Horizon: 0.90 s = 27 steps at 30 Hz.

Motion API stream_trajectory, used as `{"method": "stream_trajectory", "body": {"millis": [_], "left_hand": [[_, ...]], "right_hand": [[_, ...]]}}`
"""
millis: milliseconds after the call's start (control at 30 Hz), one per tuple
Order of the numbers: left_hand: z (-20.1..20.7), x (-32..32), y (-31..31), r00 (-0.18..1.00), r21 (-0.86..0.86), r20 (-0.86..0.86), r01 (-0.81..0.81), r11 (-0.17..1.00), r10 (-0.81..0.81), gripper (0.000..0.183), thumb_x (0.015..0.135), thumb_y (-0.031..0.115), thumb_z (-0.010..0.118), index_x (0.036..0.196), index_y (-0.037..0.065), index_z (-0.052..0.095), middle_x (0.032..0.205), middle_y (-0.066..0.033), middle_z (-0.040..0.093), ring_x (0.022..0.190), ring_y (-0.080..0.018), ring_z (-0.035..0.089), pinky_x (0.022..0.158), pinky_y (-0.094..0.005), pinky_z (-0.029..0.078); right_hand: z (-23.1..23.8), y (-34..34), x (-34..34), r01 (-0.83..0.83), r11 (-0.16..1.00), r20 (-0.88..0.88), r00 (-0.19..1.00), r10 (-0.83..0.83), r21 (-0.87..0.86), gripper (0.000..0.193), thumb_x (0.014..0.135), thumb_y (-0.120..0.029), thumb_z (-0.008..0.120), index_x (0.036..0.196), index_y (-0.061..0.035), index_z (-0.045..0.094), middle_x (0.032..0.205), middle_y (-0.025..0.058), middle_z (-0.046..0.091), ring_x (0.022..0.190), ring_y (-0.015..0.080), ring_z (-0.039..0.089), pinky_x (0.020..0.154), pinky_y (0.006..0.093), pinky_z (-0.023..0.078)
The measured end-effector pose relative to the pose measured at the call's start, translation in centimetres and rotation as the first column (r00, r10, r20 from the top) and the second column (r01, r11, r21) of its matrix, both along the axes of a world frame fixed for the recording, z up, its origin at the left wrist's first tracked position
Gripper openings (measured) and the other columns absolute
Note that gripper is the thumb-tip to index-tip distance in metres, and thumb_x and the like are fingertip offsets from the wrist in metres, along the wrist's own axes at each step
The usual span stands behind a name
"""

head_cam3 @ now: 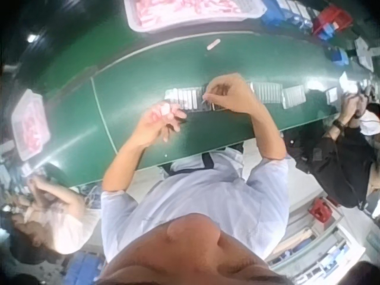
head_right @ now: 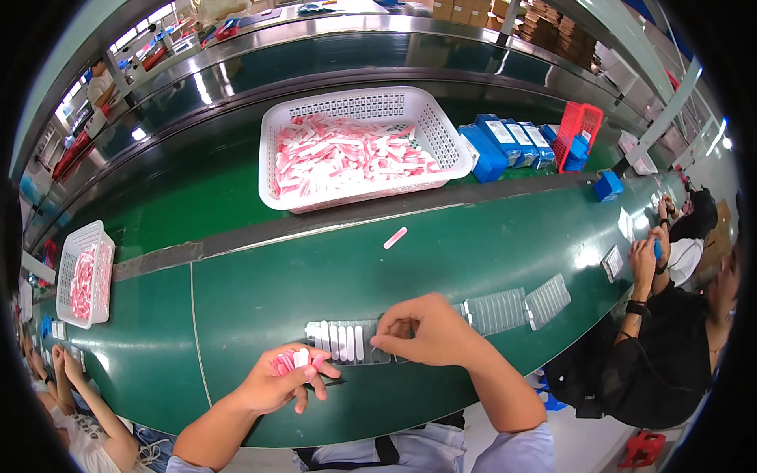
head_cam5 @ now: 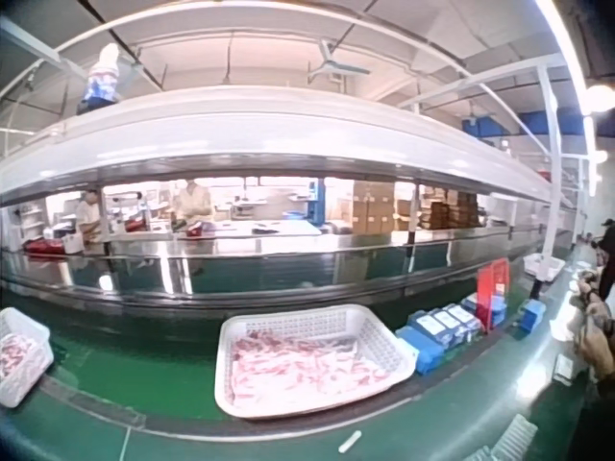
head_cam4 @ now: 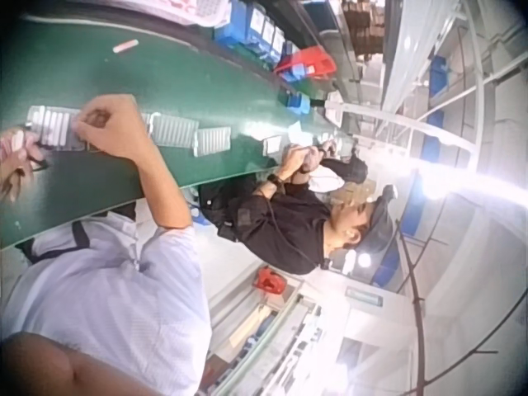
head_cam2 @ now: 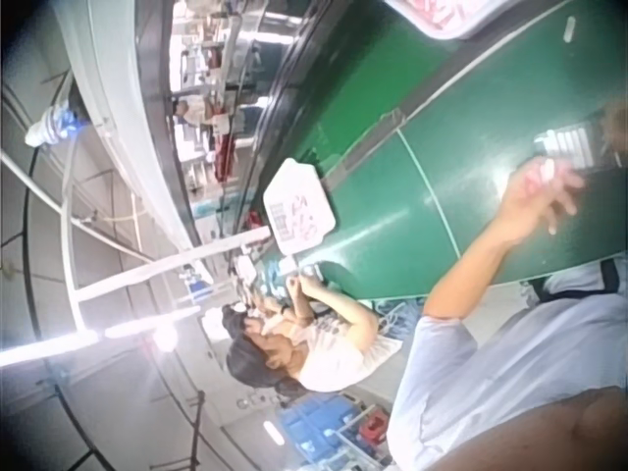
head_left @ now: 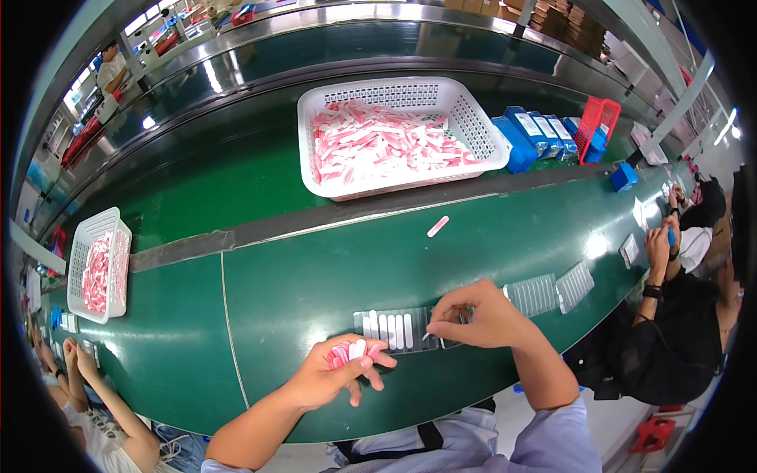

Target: The person assembles small white and pink plastic components into a transparent plastic tray by hand, placing them on an assembly line.

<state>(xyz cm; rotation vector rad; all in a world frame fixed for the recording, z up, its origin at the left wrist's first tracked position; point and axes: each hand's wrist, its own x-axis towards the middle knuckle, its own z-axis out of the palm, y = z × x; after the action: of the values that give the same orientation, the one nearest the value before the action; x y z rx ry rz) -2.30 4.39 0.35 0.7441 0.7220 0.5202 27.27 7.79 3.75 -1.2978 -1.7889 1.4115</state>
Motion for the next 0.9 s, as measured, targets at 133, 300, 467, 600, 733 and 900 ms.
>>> {"method": "stream_trajectory", "body": {"millis": [133, 300, 467, 600, 733, 900], "left_hand": [[0.0, 0.0, 0.0, 1.0, -0.004, 0.006, -0.006, 1.0, 0.006, 0.034, 0.104, 0.014, 0.056, 0.134, 0.0, 0.055, 0.122, -0.0191, 0.067, 0.088, -0.0205, 0.071, 0.052, -0.0277, 0.056], [0.6, 0.6, -0.1, 0.998, -0.024, 0.014, -0.061, 0.998, 0.062, 0.03, 0.102, 0.011, 0.058, 0.128, -0.004, 0.057, 0.116, -0.0239, 0.068, 0.082, -0.0234, 0.072, 0.047, -0.0276, 0.057], [-0.1, 0.0, -0.2, 1.0, -0.014, 0.001, -0.014, 1.0, 0.014, 0.034, 0.104, 0.012, 0.056, 0.135, 0.0, 0.056, 0.123, -0.018, 0.067, 0.09, -0.0198, 0.071, 0.052, -0.0269, 0.056], [0.6, 0.8, -0.5, 0.998, 0.04, 0.008, 0.06, 0.997, -0.06, 0.034, 0.103, 0.01, 0.055, 0.136, -0.001, 0.056, 0.125, -0.0194, 0.066, 0.09, -0.0202, 0.072, 0.051, -0.0267, 0.056], [0.3, 0.2, -0.2, 1.0, 0.028, -0.017, 0.019, 0.999, -0.018, 0.034, 0.103, 0.009, 0.055, 0.136, -0.001, 0.056, 0.125, -0.0206, 0.067, 0.088, -0.0203, 0.072, 0.051, -0.0269, 0.056], [0.8, 0.6, 0.0, 0.998, 0.015, -0.012, -0.062, 0.998, 0.062, 0.031, 0.101, 0.007, 0.058, 0.13, -0.005, 0.057, 0.118, -0.0259, 0.068, 0.081, -0.023, 0.073, 0.045, -0.0267, 0.055]], "right_hand": [[-0.1, 1.1, -0.7, -0.255, 0.947, 0.293, 0.937, 0.191, 0.196, 0.012, 0.082, -0.011, 0.078, 0.092, -0.006, 0.075, 0.068, 0.003, 0.065, 0.063, 0.0155, 0.062, 0.058, 0.0296, 0.047], [-0.6, 1.0, -1.9, -0.217, 0.835, 0.424, 0.905, -0.022, 0.506, 0.034, 0.083, -0.019, 0.078, 0.115, -0.0138, 0.068, 0.067, 0.0013, 0.06, 0.076, 0.0228, 0.06, 0.073, 0.0385, 0.048], [0.8, -0.4, -3.5, -0.171, 0.911, 0.297, 0.953, 0.057, 0.376, 0.041, 0.082, -0.031, 0.08, 0.117, -0.014, 0.067, 0.072, 0.0022, 0.06, 0.074, 0.0253, 0.062, 0.071, 0.0392, 0.047], [0.0, -2.0, -4.9, -0.102, 0.933, 0.089, 0.993, 0.076, 0.344, 0.021, 0.086, -0.027, 0.078, 0.101, -0.0128, 0.075, 0.064, 0.0026, 0.058, 0.058, 0.0193, 0.057, 0.056, 0.035, 0.045], [-0.2, -1.4, -2.6, 0.182, 0.957, -0.124, 0.98, -0.157, 0.224, 0.006, 0.089, -0.01, 0.074, 0.09, -0.0055, 0.077, 0.069, 0.0006, 0.067, 0.057, 0.0067, 0.055, 0.052, 0.0238, 0.042], [-0.3, -0.2, 0.9, 0.18, 0.981, -0.167, 0.972, -0.167, 0.065, 0.007, 0.09, -0.006, 0.073, 0.09, 0.0004, 0.076, 0.074, 0.0013, 0.072, 0.061, 0.0006, 0.055, 0.053, 0.0202, 0.041]]}}
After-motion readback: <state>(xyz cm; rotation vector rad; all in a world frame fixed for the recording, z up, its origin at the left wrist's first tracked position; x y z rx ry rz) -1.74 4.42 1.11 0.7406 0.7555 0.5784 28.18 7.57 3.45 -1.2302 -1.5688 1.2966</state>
